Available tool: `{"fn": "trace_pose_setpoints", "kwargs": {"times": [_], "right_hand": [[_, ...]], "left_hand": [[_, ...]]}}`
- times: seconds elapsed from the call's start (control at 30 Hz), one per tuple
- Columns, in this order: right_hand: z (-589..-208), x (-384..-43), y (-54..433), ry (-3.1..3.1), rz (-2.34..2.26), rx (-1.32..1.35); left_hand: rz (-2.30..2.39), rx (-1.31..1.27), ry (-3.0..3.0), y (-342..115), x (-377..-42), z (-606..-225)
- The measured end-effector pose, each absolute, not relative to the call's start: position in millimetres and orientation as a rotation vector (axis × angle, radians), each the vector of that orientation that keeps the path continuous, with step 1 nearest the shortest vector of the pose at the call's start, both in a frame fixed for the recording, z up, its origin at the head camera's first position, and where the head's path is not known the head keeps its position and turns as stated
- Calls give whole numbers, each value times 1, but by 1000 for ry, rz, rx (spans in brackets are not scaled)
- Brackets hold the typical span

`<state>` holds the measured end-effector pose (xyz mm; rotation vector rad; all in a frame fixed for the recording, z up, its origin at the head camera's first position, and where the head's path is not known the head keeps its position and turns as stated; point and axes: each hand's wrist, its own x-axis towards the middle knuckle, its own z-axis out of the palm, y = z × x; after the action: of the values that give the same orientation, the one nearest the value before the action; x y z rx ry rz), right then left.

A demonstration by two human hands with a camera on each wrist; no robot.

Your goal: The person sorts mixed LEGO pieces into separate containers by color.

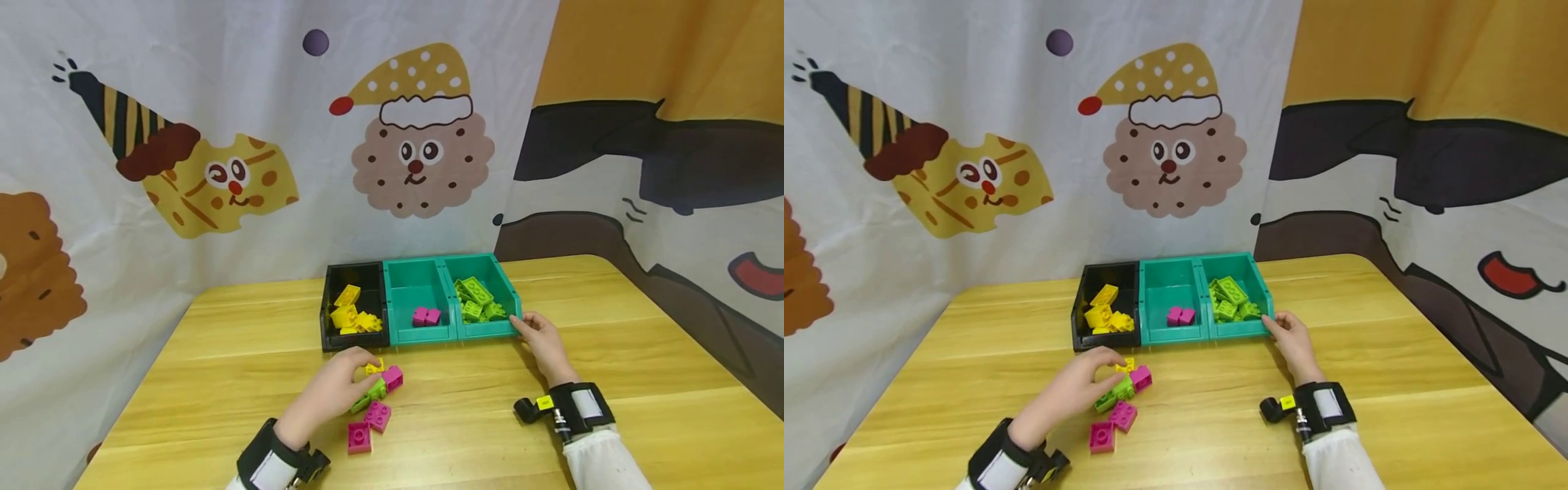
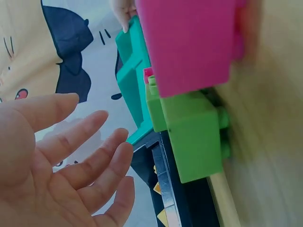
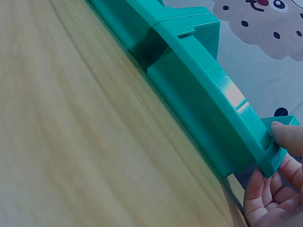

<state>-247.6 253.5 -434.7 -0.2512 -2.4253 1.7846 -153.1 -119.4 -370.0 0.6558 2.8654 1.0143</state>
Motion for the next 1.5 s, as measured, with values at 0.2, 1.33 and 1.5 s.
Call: {"fn": "trace_pose_setpoints", "kwargs": {"times": [0.2,1.33,1.5], "right_hand": [[-434,-249,253,-2425,1770,-258],[-437,-247,254,-2429,1766,-237],[-435,-246,253,-2427,1770,-235]], "left_hand": [[963,644,2954,-126,-147,-375],[820,523,2846,-131,-133,-389],[812,521,2824,-131,-132,-388]]}}
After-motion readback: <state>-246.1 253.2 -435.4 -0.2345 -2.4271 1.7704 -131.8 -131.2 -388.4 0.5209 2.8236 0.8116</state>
